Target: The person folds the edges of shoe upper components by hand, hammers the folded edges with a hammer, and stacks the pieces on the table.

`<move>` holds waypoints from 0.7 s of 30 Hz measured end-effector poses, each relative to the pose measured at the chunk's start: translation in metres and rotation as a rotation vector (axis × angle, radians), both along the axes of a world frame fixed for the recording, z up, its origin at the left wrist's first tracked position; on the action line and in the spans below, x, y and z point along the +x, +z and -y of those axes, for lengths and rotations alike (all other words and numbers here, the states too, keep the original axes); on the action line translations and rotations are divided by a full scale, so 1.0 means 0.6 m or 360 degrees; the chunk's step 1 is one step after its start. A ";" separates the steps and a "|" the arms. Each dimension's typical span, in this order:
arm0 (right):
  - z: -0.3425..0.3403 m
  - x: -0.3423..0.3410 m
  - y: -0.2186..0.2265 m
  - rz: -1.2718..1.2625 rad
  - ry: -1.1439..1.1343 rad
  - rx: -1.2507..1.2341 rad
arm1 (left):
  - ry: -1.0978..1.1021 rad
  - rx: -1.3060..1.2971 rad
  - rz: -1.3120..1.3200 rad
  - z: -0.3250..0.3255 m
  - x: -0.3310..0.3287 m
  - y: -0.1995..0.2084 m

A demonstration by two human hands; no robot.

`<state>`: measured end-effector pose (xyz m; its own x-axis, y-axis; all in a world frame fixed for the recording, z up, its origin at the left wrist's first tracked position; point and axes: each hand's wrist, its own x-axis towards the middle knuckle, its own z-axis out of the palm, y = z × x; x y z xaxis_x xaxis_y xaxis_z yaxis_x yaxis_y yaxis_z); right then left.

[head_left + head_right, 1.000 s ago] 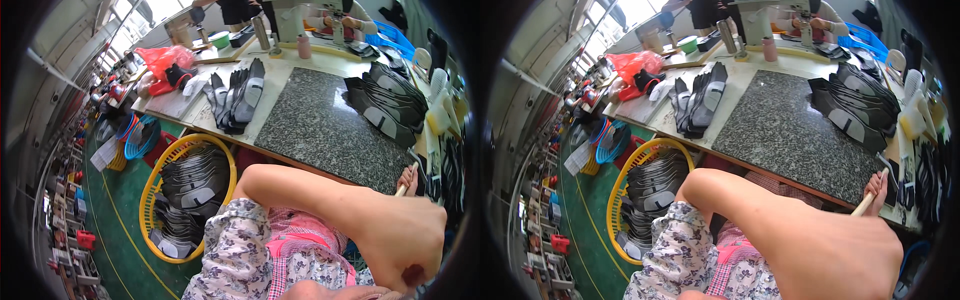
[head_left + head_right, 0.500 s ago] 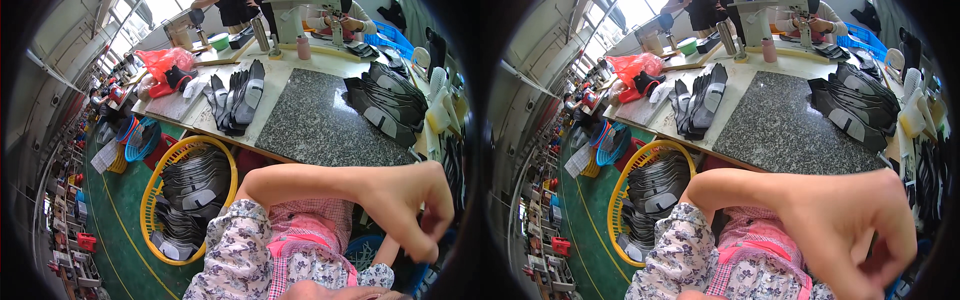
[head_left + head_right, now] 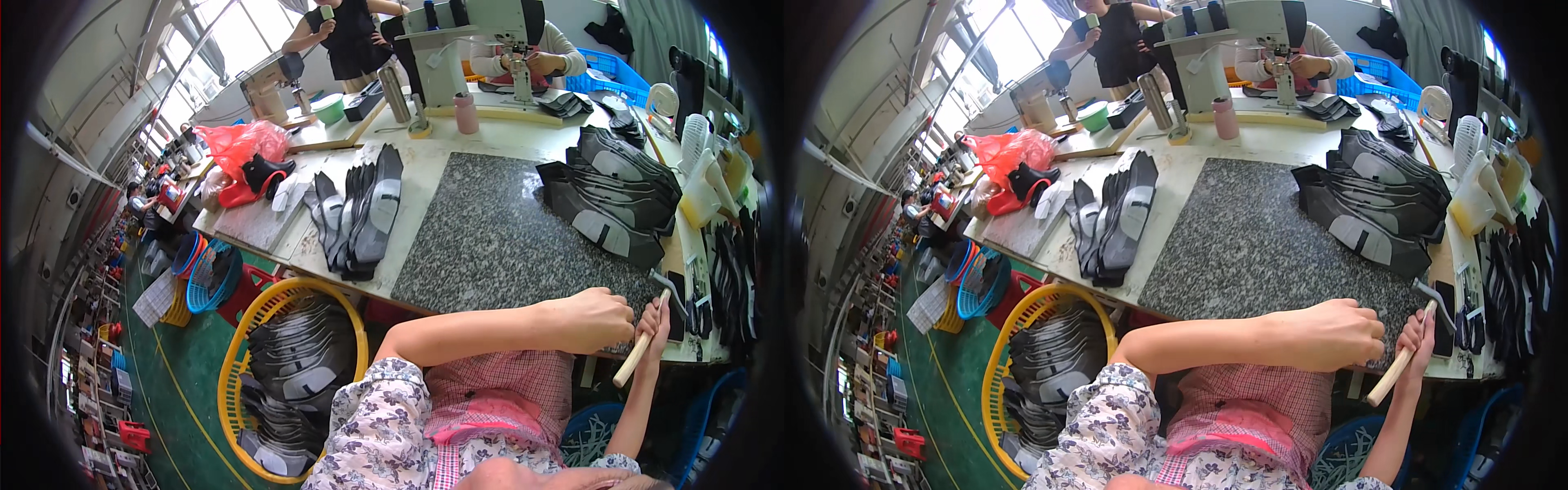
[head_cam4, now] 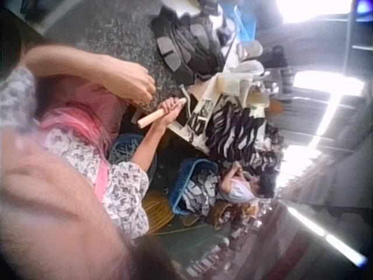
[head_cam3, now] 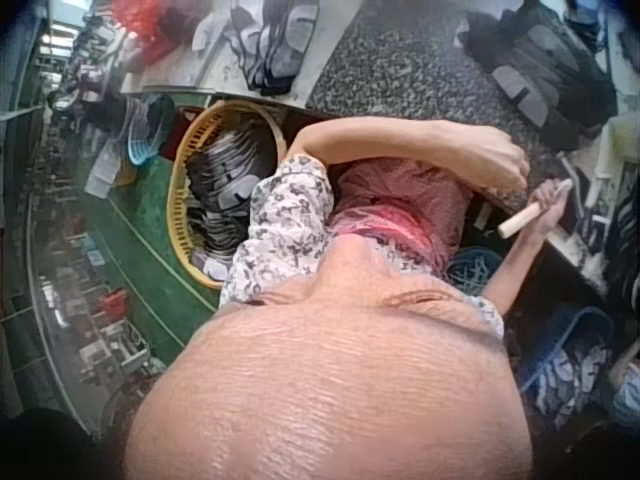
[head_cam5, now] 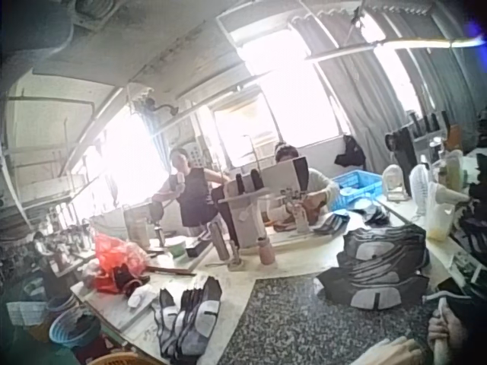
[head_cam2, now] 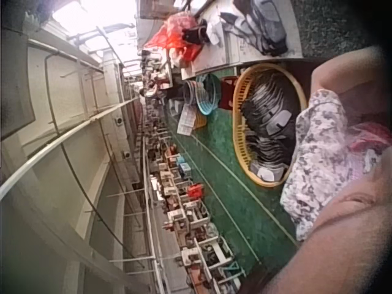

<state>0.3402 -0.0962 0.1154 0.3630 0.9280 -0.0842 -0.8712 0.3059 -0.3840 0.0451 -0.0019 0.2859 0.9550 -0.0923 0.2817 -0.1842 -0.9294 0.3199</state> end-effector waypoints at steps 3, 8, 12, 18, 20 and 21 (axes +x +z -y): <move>0.002 -0.016 0.011 0.0041 -0.0079 -0.0130 | 0.0230 -0.0056 -0.0111 -0.065 0.042 -0.064; 0.012 -0.055 0.035 0.0475 -0.0240 -0.0349 | 0.0557 0.0150 0.0338 -0.155 0.148 -0.162; 0.012 -0.082 0.074 0.1023 -0.0163 -0.0412 | 0.0832 0.0543 0.0569 -0.202 0.217 -0.204; -0.061 -0.052 0.177 0.1876 0.0063 -0.0666 | 0.1009 0.0604 0.0524 -0.208 0.273 -0.202; -0.117 -0.040 0.180 0.2075 -0.0029 -0.0627 | 0.1016 0.0620 0.0484 -0.222 0.273 -0.207; -0.129 -0.019 0.183 0.2145 -0.0098 -0.0648 | 0.1019 0.0587 0.0497 -0.217 0.292 -0.203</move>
